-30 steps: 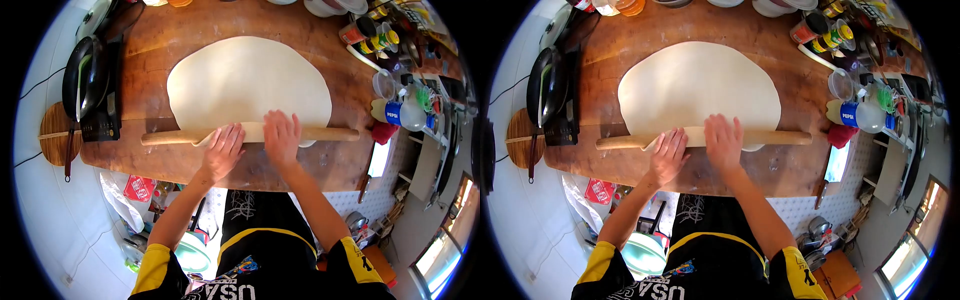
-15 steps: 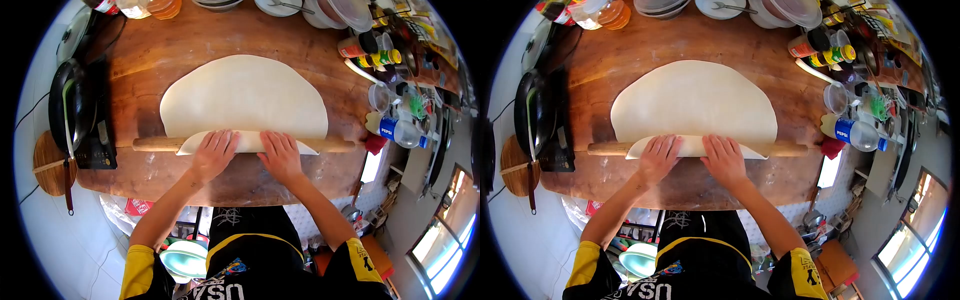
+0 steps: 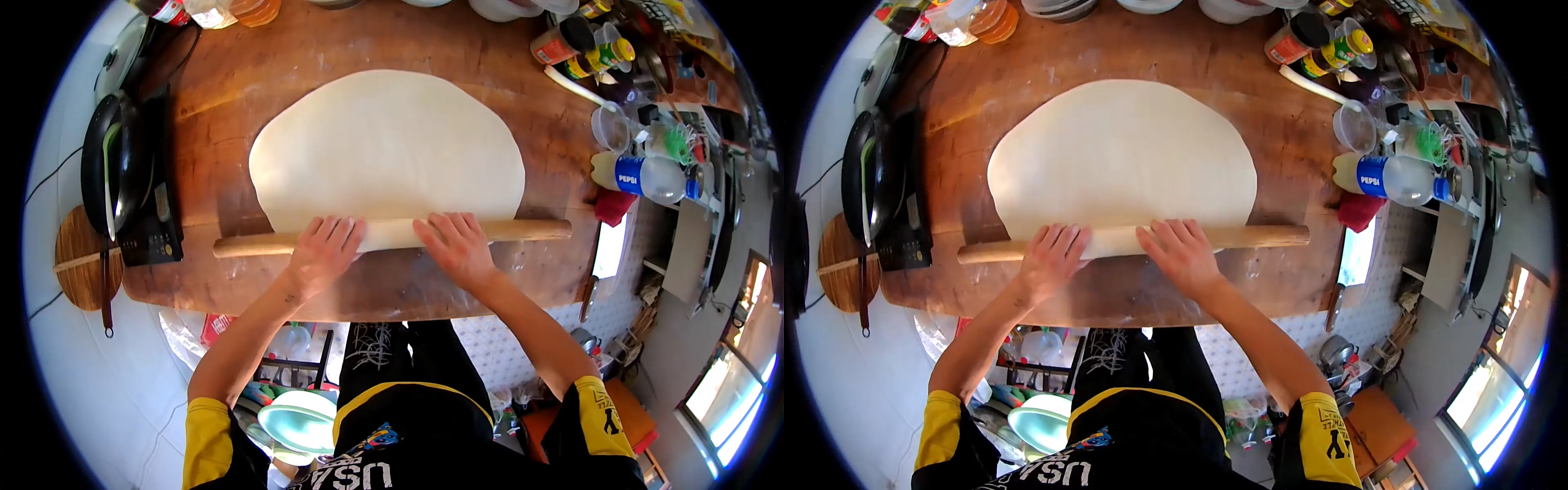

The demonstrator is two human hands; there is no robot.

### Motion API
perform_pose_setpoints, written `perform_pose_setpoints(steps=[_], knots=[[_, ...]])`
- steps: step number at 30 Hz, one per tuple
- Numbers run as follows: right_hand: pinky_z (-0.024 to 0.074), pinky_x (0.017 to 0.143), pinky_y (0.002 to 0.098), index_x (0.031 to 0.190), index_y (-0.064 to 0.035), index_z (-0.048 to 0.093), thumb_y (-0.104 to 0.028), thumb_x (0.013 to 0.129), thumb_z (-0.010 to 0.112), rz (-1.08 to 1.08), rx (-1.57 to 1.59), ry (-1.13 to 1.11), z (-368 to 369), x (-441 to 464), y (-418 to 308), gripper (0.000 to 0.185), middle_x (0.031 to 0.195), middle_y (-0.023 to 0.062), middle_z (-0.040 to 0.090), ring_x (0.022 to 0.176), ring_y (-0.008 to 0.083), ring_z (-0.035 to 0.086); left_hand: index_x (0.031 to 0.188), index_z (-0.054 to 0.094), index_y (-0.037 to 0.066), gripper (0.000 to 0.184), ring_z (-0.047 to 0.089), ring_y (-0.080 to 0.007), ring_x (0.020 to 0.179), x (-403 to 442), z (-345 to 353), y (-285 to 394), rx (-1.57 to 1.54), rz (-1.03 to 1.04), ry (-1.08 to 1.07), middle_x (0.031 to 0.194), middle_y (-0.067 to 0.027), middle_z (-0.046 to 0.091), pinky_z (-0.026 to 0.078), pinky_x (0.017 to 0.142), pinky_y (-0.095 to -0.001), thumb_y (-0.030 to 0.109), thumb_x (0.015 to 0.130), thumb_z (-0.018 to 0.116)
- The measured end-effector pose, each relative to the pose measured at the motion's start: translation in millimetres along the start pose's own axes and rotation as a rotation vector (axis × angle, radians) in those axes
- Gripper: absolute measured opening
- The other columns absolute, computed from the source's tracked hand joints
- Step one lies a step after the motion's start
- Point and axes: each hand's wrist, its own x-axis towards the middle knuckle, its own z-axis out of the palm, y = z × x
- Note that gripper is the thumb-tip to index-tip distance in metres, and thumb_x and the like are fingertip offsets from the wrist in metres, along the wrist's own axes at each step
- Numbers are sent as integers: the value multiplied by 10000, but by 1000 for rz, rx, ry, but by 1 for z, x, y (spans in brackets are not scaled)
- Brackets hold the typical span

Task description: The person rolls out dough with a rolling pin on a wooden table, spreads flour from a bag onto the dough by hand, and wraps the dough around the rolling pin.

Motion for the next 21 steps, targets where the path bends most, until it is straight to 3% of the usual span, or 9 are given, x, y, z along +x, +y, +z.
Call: perform_pose_setpoints(steps=[4,7,9,10,12,16,18,20,21], knots=[[464,884,415,1265,-56,588,-146,768,736,42,-12,104,9,-4,-9,527,1156,82,605,999,247,604,1293,543,12,690,584,-284,991,8,10,19,62,86,233,1121,-118,598,501,821,-400,307,729,808],[446,966,450,1299,-48,576,-190,812,721,85,71,13,5,0,-7,527,1208,88,609,1081,254,598,1301,547,11,633,577,-296,1068,22,10,23,16,-30,130,1179,-131,591,488,911,-424,308,785,761],[389,1075,496,1317,-24,550,-241,857,683,151,-98,73,-1,8,-8,526,1290,104,591,1211,258,561,1320,540,9,610,547,-300,1181,38,3,16,-63,-151,-81,1256,-138,587,435,1020,-460,298,818,728],[389,1075,496,1317,-24,550,-241,857,683,150,-99,70,4,5,-16,526,1290,104,591,1211,258,561,1320,540,9,610,547,-300,1181,36,7,21,-67,-153,-80,1256,-138,587,435,1020,-460,298,818,728],[321,1140,533,1364,-25,529,-250,884,664,234,-107,132,21,0,-40,548,1383,119,561,1309,283,509,1302,547,10,584,526,-299,1217,34,18,33,79,-174,216,1234,-127,600,394,1058,-482,265,810,730],[336,1132,518,1349,-23,558,-245,883,651,417,3,166,31,18,-52,525,1372,132,575,1307,290,513,1276,554,10,560,550,-315,1166,41,16,47,-94,-280,225,1251,-125,584,414,1020,-482,211,785,734],[353,1123,490,1310,-26,584,-252,873,655,425,-13,167,32,20,-43,498,1325,119,600,1273,276,534,1280,552,4,602,571,-304,1113,46,11,39,-153,-247,194,1191,-127,596,451,967,-457,214,757,762],[360,1119,467,1284,-32,596,-254,870,654,319,90,94,29,22,-28,473,1285,97,616,1251,253,547,1229,567,2,608,585,-280,1033,58,5,25,-173,-37,151,1092,-126,605,489,889,-412,241,717,794],[360,1119,467,1284,-32,596,-254,870,654,320,88,94,28,26,-23,473,1285,97,616,1251,253,547,1229,567,2,608,585,-280,1033,63,5,18,-173,-36,152,1092,-126,605,489,889,-412,241,717,794]])
